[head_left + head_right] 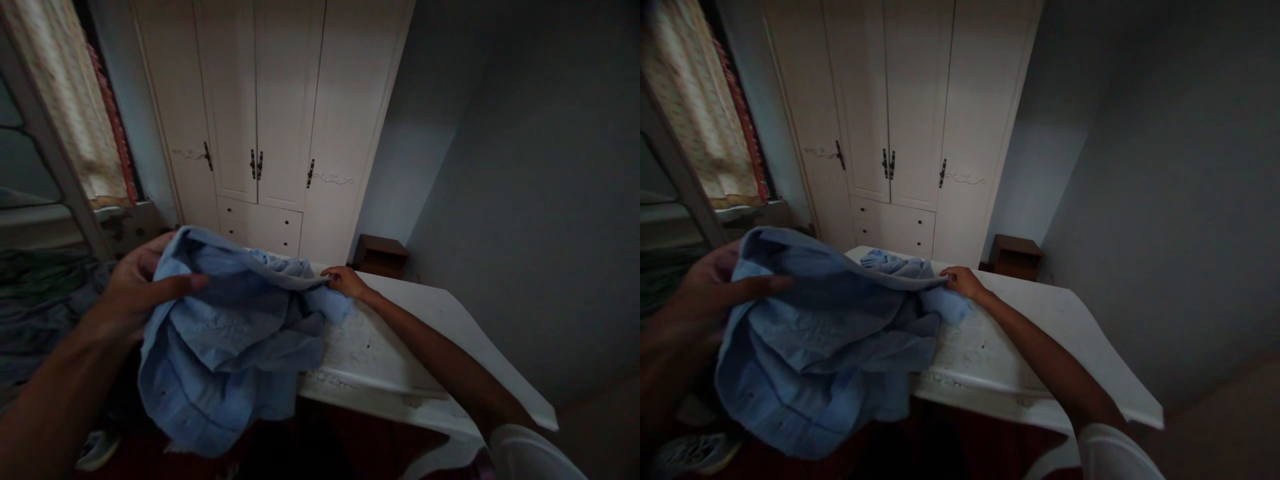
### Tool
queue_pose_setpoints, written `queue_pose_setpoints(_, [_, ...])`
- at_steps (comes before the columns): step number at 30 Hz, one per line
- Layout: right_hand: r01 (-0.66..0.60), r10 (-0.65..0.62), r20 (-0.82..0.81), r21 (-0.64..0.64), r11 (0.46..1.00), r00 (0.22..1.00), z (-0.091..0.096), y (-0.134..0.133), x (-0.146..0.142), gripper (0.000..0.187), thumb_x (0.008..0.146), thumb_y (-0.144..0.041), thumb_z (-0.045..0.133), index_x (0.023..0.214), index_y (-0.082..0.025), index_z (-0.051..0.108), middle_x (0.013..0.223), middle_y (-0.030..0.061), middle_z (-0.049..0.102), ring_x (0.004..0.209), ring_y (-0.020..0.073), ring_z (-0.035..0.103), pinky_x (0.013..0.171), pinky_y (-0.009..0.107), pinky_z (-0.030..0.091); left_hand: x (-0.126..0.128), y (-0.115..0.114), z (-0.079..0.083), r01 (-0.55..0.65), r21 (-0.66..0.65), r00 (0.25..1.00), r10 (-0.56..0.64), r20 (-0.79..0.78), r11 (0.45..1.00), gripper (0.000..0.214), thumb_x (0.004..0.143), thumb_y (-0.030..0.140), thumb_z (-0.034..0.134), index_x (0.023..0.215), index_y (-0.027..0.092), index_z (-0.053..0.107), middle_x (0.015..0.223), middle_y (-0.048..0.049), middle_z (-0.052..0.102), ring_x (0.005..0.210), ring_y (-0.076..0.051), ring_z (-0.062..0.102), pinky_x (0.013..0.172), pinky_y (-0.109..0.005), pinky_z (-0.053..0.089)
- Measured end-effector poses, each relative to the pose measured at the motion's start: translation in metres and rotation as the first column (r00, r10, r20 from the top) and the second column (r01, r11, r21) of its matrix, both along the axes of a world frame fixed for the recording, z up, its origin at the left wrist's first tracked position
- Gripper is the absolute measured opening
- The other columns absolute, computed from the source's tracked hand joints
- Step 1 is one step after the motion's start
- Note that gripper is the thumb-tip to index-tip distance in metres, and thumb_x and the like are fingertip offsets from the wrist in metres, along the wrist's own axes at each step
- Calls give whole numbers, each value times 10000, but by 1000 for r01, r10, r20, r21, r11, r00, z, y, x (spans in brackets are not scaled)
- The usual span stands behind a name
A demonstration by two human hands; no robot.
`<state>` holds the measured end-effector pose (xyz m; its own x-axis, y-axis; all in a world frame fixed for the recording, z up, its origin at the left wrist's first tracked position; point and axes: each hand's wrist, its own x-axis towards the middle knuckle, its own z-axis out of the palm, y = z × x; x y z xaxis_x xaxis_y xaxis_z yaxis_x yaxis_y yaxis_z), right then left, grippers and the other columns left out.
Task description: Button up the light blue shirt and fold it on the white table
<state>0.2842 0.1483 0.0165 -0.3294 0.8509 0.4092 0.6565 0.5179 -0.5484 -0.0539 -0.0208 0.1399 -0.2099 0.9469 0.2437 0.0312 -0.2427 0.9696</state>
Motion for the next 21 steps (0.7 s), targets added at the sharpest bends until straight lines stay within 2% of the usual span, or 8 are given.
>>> queue_pose_setpoints(3, [-5,7,-72,32,999,997,12,-4,18,63,721,-249,673,752,-205,704,763,19,668,751,172,602,724,297,474,-3,6,7,-112,48,988,116,-97,993,480,438,304,803,895,234,671,704,34,690,532,-165,609,472,-265,510])
queue_pose_setpoints(5, [68,-50,-231,69,995,972,25,-12,32,161,755,-365,663,744,-206,676,764,19,656,746,177,599,708,307,486,-9,11,7,-273,157,932,301,-201,949,423,499,325,765,902,219,695,741,29,687,582,-148,607,506,-235,491])
queue_pose_setpoints(7, [158,-110,-408,84,984,906,44,-20,47,250,759,-461,653,768,-211,641,724,0,618,669,169,581,627,300,490,-14,17,4,-357,272,859,428,-281,894,358,556,318,712,900,218,708,765,30,682,645,-141,610,557,-222,482])
queue_pose_setpoints(11, [352,-173,-597,197,915,783,97,-42,81,299,798,-513,611,867,-224,585,650,-34,541,548,152,519,490,268,439,-8,33,1,-302,430,790,476,-387,851,280,644,307,601,889,214,702,805,23,691,727,-166,630,662,-262,505])
queue_pose_setpoints(12, [410,-175,-603,277,869,778,113,-50,90,287,809,-499,610,868,-220,581,657,-33,538,566,148,516,509,262,437,-3,38,3,-285,469,775,489,-400,836,275,661,313,584,889,208,698,824,12,697,745,-177,637,688,-278,512])
queue_pose_setpoints(15, [537,-202,-561,532,655,803,169,-79,119,254,823,-444,624,833,-193,591,724,-19,545,680,140,535,602,255,437,15,54,14,-237,582,674,563,-478,778,300,744,331,503,926,182,688,923,-38,706,853,-221,652,812,-337,516])
queue_pose_setpoints(18, [604,-327,-509,638,476,796,231,-118,145,186,882,-343,561,846,-164,598,690,-26,521,624,122,500,604,261,404,33,70,36,-179,649,544,624,-562,740,356,812,306,418,1008,157,675,1040,-66,692,991,-240,629,934,-375,479])
queue_pose_setpoints(21, [630,-508,-457,738,240,730,292,-152,168,110,878,-218,563,799,-145,589,728,2,545,685,126,496,672,278,377,51,81,68,-165,696,554,649,-521,699,381,836,287,422,1090,132,659,1073,-48,689,978,-196,628,950,-349,473])
